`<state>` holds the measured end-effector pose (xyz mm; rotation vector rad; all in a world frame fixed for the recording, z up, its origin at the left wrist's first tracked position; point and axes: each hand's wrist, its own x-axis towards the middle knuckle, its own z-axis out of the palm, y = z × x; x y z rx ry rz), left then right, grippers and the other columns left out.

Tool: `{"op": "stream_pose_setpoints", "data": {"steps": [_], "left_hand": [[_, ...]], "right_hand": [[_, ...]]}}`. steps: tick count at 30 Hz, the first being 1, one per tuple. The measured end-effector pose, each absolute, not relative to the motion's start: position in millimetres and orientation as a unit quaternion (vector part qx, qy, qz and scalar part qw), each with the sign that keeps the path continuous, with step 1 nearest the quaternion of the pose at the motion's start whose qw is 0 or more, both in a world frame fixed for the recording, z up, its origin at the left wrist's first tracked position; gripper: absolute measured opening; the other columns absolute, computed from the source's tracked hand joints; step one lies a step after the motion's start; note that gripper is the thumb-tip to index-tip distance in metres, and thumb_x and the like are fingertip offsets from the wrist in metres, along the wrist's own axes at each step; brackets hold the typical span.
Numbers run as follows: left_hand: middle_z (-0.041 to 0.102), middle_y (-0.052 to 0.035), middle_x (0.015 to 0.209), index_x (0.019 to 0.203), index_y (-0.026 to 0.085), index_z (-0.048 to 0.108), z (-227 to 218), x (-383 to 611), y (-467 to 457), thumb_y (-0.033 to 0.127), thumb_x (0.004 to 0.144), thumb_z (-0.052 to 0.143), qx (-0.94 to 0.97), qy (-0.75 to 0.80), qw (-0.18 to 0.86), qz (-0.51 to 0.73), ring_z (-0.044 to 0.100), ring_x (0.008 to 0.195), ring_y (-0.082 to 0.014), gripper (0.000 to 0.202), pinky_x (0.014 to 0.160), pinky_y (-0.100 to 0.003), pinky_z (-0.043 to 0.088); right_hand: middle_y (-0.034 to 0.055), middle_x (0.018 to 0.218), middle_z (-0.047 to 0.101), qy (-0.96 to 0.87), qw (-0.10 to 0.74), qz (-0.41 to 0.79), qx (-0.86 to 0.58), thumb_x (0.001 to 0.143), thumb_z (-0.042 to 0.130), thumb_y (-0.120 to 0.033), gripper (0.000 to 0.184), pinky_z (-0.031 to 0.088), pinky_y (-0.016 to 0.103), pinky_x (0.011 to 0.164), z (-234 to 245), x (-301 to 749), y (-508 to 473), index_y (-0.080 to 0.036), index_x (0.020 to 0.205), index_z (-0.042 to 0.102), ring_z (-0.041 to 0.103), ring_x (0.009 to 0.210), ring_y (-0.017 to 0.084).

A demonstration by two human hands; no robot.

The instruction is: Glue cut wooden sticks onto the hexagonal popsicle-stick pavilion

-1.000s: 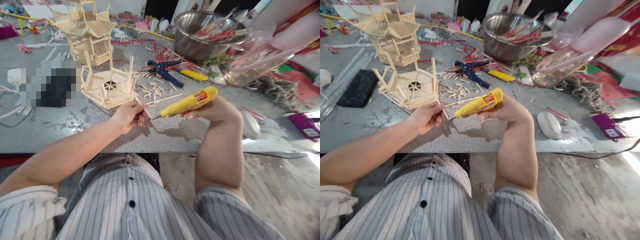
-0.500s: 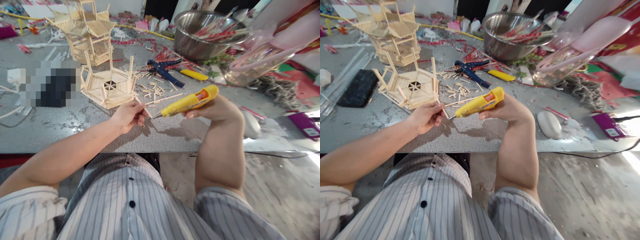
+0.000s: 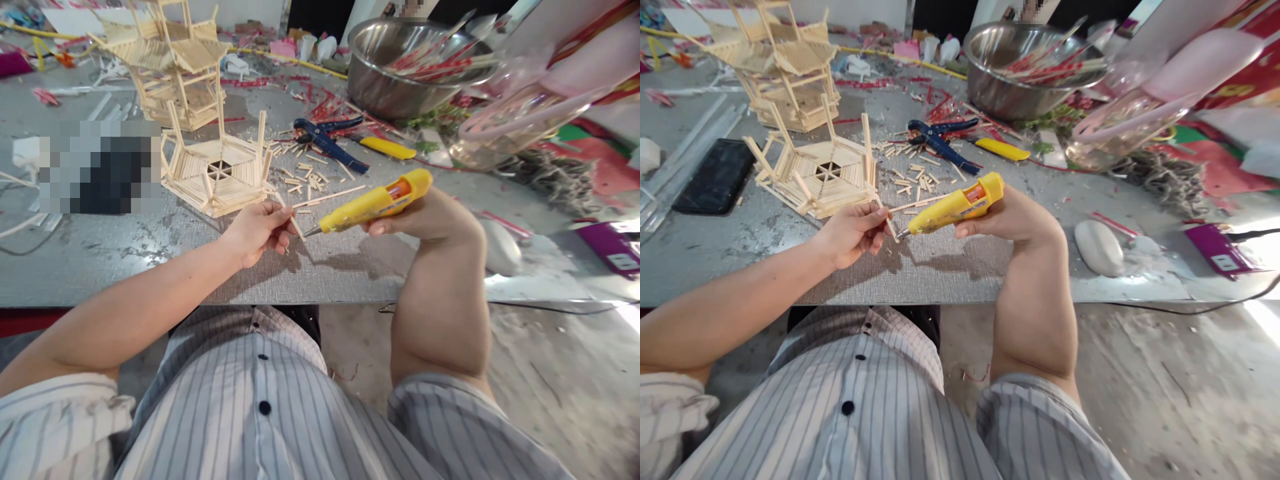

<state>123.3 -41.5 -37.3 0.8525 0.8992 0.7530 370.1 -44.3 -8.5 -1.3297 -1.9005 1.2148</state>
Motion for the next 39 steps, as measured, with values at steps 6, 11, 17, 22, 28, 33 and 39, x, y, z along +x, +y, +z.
{"op": "stream_pose_setpoints", "data": {"steps": [6, 11, 17, 22, 28, 33, 39], "left_hand": [[0.060, 0.0011, 0.053, 0.069, 0.012, 0.054, -35.8, 122.4, -42.8, 0.008, 0.097, 0.044, 0.393, 0.408, 0.748, 0.346, 0.047, 0.032, -0.0054, 0.029, 0.033, -0.017, 0.038], [0.060, 0.0014, 0.054, 0.072, 0.012, 0.055, -35.2, 122.9, -43.4, 0.008, 0.097, 0.045, 0.391, 0.414, 0.745, 0.348, 0.047, 0.032, -0.0047, 0.027, 0.034, -0.017, 0.037], [0.060, 0.0019, 0.055, 0.074, 0.012, 0.054, -33.7, 124.0, -44.5, 0.006, 0.097, 0.042, 0.404, 0.406, 0.741, 0.350, 0.046, 0.032, -0.0051, 0.027, 0.033, -0.018, 0.036], [0.061, 0.0020, 0.056, 0.075, 0.012, 0.054, -32.1, 124.0, -45.2, 0.006, 0.098, 0.040, 0.403, 0.409, 0.740, 0.351, 0.045, 0.032, -0.0047, 0.027, 0.032, -0.018, 0.035], [0.061, 0.0023, 0.057, 0.075, 0.013, 0.054, -32.8, 123.7, -44.7, 0.006, 0.098, 0.041, 0.403, 0.403, 0.741, 0.355, 0.045, 0.032, -0.0044, 0.027, 0.033, -0.018, 0.035], [0.061, 0.0024, 0.056, 0.074, 0.013, 0.054, -33.7, 124.1, -44.1, 0.007, 0.097, 0.042, 0.401, 0.407, 0.738, 0.359, 0.043, 0.031, -0.0039, 0.027, 0.033, -0.017, 0.034], [0.060, 0.0027, 0.057, 0.073, 0.014, 0.053, -34.3, 123.0, -43.2, 0.011, 0.097, 0.045, 0.407, 0.418, 0.731, 0.353, 0.043, 0.031, -0.0036, 0.026, 0.033, -0.017, 0.034]], "right_hand": [[-0.0026, 0.056, 0.055, -0.694, 0.254, 0.454, -0.498, 0.045, 0.087, -0.045, 0.040, 0.051, 0.027, 0.060, -5.1, 367.1, -45.7, -0.020, 0.059, 0.059, 0.047, 0.055, 0.010], [-0.0025, 0.054, 0.055, -0.687, 0.257, 0.460, -0.500, 0.046, 0.085, -0.039, 0.035, 0.048, 0.027, 0.054, -3.1, 364.4, -46.6, -0.019, 0.058, 0.059, 0.046, 0.053, 0.011], [-0.0023, 0.055, 0.057, -0.687, 0.265, 0.459, -0.497, 0.048, 0.084, -0.035, 0.030, 0.048, 0.026, 0.057, -3.4, 364.2, -47.1, -0.020, 0.060, 0.061, 0.047, 0.055, 0.011], [-0.0030, 0.055, 0.055, -0.685, 0.268, 0.459, -0.498, 0.047, 0.085, -0.036, 0.032, 0.049, 0.026, 0.059, -4.6, 365.3, -46.4, -0.020, 0.060, 0.061, 0.046, 0.054, 0.010], [-0.0024, 0.054, 0.055, -0.695, 0.262, 0.460, -0.487, 0.047, 0.085, -0.040, 0.034, 0.044, 0.024, 0.050, -3.3, 363.9, -46.7, -0.019, 0.059, 0.061, 0.045, 0.052, 0.010], [-0.0022, 0.055, 0.056, -0.687, 0.267, 0.459, -0.497, 0.046, 0.086, -0.039, 0.034, 0.045, 0.023, 0.050, -3.3, 364.5, -48.0, -0.019, 0.060, 0.061, 0.046, 0.053, 0.010], [-0.0029, 0.054, 0.056, -0.692, 0.264, 0.460, -0.490, 0.046, 0.086, -0.040, 0.036, 0.048, 0.024, 0.054, -3.9, 364.7, -46.9, -0.019, 0.060, 0.060, 0.046, 0.053, 0.010]]}}
